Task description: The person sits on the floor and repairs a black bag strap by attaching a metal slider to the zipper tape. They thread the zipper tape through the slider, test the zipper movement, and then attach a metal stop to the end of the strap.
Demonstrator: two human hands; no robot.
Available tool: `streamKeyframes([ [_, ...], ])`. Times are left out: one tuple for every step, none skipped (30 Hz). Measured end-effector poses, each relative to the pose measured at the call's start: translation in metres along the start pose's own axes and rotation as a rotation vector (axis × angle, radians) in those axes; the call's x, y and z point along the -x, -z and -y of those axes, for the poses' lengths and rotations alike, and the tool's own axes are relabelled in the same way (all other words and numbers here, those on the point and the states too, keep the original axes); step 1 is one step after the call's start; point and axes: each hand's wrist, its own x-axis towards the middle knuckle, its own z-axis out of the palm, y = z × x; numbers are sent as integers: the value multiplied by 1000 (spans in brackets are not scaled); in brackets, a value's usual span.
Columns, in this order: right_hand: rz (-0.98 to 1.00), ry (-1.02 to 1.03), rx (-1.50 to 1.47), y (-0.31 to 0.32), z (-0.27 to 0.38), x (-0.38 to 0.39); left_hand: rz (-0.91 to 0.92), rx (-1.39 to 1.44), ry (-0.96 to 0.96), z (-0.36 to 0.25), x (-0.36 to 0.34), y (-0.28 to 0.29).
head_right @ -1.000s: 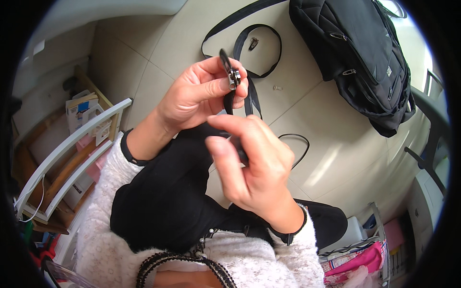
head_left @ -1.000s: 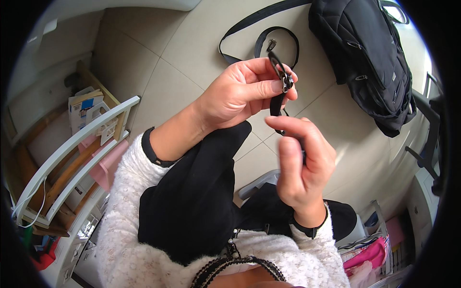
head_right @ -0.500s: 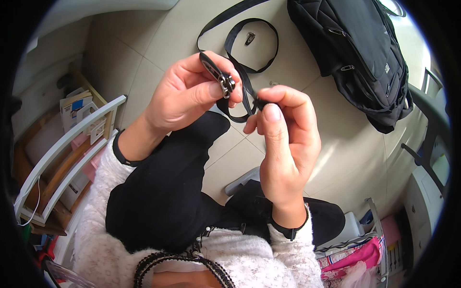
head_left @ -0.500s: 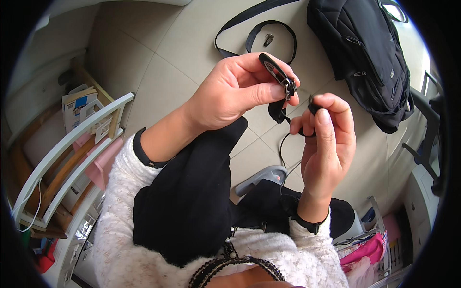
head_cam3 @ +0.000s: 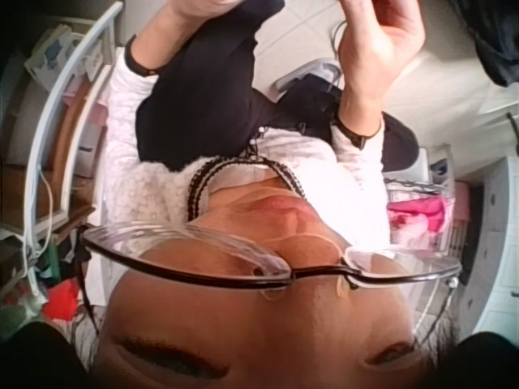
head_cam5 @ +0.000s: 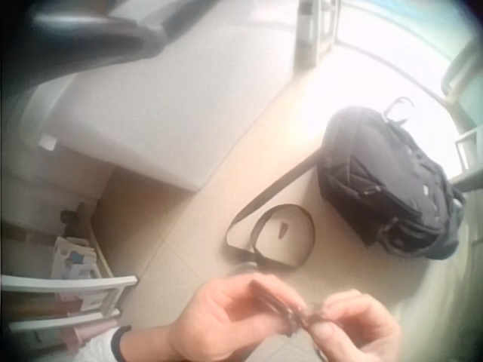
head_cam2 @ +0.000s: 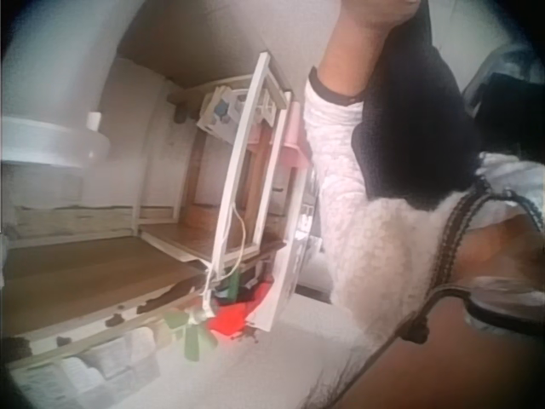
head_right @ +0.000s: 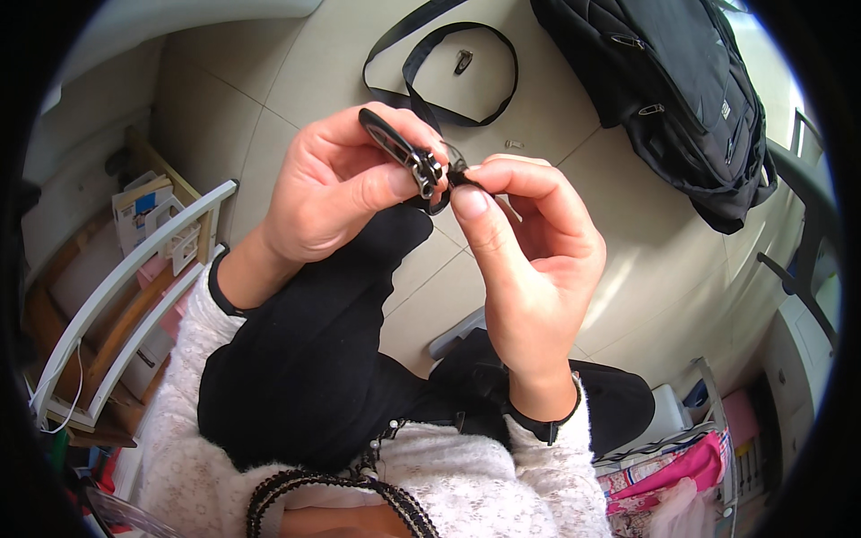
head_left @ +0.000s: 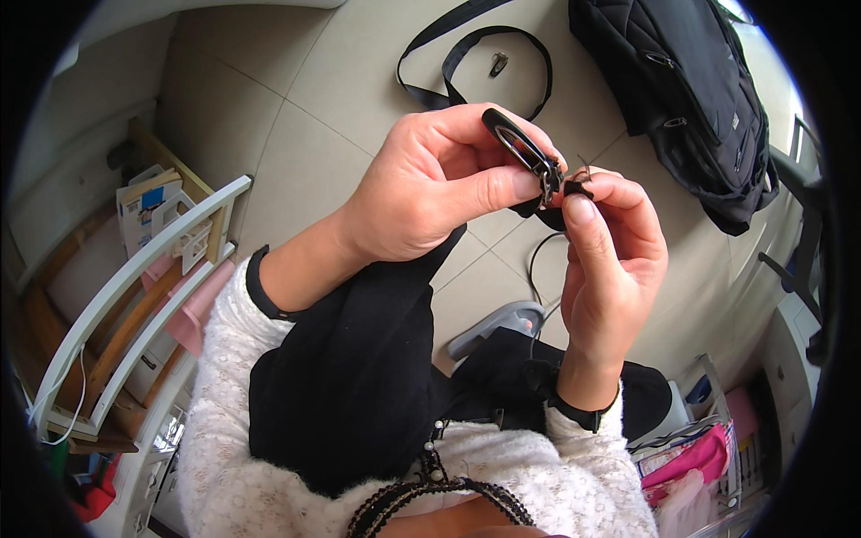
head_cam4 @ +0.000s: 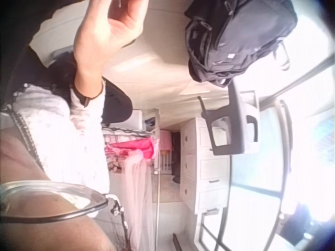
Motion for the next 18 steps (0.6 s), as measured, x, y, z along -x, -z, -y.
streamKeyframes([
  [6, 8, 24, -1, 1, 0, 1, 4, 10, 0, 0, 0],
  [13, 19, 42, -1, 2, 1, -1, 15, 17, -1, 1, 0],
  [24, 43, 77, -2, 3, 0, -1, 16, 26, -1, 1, 1],
  [35, 70, 106, -2, 3, 0, -1, 19, 36, -1, 1, 1],
  [39, 87, 131, -3, 3, 1, 2, 29, 40, -1, 1, 1],
  [33, 101, 152, -3, 4, 2, 5, 40, 42, 0, 0, 1],
  [26, 117, 167, -3, 4, 2, 12, 46, 37, 1, -2, 2],
  [17, 133, 179, -3, 3, 2, 9, 41, 23, 2, -4, 2],
  [6, 130, 184, -3, 3, 1, 3, 39, 11, 4, -5, 1],
  [2, 124, 181, -2, 3, 1, -1, 36, -1, 5, -6, 1],
  [-5, 117, 178, -1, 3, 1, 4, 34, -1, 6, -8, 1],
  [-12, 107, 173, -1, 3, 0, 9, 34, 2, 7, -9, 0],
  [-11, 105, 192, 0, 4, -1, 14, 33, 1, 7, -10, -1],
  [-6, 102, 213, 2, 5, -1, 16, 2, 0, 7, -10, -1],
  [0, 107, 232, 3, 6, -2, 21, -32, -11, 7, -11, -2],
  [5, 85, 237, 5, 8, -2, 26, -65, -23, 7, -12, -2],
  [9, 66, 240, 6, 10, -2, 35, -92, -24, 5, -11, -2],
  [14, 47, 233, 7, 12, -2, 43, -120, -25, 3, -11, -3],
])
